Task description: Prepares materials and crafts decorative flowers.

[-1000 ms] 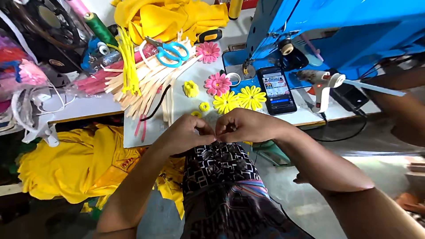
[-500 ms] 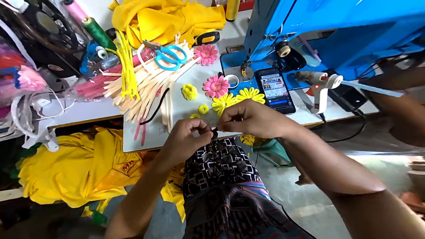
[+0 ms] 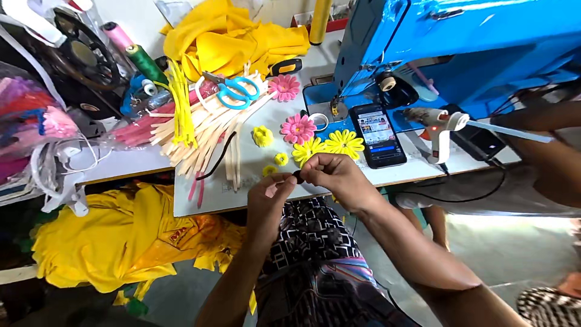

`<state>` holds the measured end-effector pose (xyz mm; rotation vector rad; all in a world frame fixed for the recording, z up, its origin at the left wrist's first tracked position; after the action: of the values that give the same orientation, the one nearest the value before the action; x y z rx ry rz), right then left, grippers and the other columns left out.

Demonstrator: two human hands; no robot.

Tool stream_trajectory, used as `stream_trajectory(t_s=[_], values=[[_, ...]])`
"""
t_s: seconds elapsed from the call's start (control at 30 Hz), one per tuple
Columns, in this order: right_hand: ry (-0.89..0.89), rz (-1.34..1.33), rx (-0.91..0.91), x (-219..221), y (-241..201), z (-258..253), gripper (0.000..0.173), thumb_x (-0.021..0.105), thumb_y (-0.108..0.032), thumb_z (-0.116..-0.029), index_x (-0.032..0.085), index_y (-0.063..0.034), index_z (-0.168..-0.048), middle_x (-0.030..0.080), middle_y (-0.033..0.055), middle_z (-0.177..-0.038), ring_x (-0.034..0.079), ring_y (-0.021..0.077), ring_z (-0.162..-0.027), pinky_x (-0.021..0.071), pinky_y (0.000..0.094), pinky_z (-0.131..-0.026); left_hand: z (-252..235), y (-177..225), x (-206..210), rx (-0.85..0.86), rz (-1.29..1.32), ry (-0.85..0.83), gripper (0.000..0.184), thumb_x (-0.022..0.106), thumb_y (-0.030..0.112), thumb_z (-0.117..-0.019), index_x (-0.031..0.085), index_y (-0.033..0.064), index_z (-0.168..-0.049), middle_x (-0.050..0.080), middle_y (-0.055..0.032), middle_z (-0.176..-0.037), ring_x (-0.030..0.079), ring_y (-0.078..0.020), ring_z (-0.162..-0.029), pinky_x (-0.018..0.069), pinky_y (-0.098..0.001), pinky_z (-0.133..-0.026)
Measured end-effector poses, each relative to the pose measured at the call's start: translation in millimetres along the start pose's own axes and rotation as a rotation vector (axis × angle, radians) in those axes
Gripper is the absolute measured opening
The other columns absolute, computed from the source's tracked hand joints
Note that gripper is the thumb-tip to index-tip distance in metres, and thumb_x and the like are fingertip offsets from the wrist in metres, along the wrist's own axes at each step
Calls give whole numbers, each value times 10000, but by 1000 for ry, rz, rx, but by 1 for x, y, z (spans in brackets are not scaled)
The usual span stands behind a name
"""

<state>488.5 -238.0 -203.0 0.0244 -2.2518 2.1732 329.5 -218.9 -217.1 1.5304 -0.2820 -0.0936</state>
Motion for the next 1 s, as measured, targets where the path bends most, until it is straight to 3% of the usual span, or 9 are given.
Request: stream_trajectory(t_s=[0.1,0.2,0.27,0.43,0.57,0.73,0.83,0.9,1.0], values=[[-237,141,-10,-2,-12,-2,79,666,-69,-911,685,-82,-835,607,-50,-640,520,-7,-538,419,155,-484,-9,15,-10,-9,-293,-285,61,686,121,-918,733,91,-941,702,34,-877,652,-64,-847,543,-271,-780],[-431,276,-39,2,-21,-8,88,673,-87,-919,698,-68,-836,624,-50,-672,552,-12,-586,453,160,-536,-17,23,-8,33,-440,-491,37,712,112,-896,734,89,-878,700,27,-852,646,-71,-824,537,-267,-747],[-502,356,-13,2,-24,-11,112,675,-104,-948,714,-62,-852,616,-53,-672,533,-18,-584,435,159,-538,-19,22,-6,64,-473,-527,53,702,102,-889,712,92,-837,690,25,-831,649,-71,-814,543,-264,-739],[-418,422,-39,-10,-34,-13,95,678,-119,-958,748,-82,-906,645,-65,-705,533,-32,-592,428,147,-535,-17,20,-14,157,-325,-369,53,669,86,-899,713,85,-872,683,20,-866,635,-82,-848,528,-271,-765],[-177,211,-33,-8,-25,-6,49,713,-70,-920,742,-69,-881,651,-36,-700,549,-1,-579,442,158,-509,-15,15,-16,123,-74,-162,90,674,48,-905,736,113,-902,693,39,-930,650,-64,-901,552,-259,-822],[46,-50,-7,5,0,-5,80,685,-47,-917,733,-93,-873,687,-42,-765,607,15,-675,516,192,-640,-10,-2,-7,49,164,62,136,627,19,-933,728,109,-918,704,39,-884,665,-69,-868,560,-282,-851],[133,-176,-30,14,10,-5,121,642,-20,-924,690,-103,-850,640,-47,-714,577,15,-643,499,189,-632,-1,-14,4,-5,278,200,134,588,18,-960,704,87,-951,692,22,-876,657,-73,-844,553,-282,-846],[123,-157,-29,15,12,-6,121,636,-25,-925,662,-116,-849,609,-62,-691,554,6,-623,477,177,-615,2,-20,5,-36,284,206,125,587,23,-968,700,76,-966,686,17,-887,654,-78,-854,548,-280,-863],[-52,20,14,6,4,-9,85,651,-60,-909,658,-112,-843,603,-63,-680,530,-7,-589,444,161,-550,-6,-13,-9,-61,60,-17,121,595,82,-978,716,69,-976,701,30,-900,666,-69,-864,555,-285,-863]])
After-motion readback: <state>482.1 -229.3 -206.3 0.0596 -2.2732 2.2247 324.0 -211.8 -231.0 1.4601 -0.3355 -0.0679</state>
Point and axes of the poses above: each hand's wrist, its own z-axis away from the middle knuckle, its own x-axis out of the palm, y = z × x, the point moved 6 cm from there along -z, towards the middle knuckle
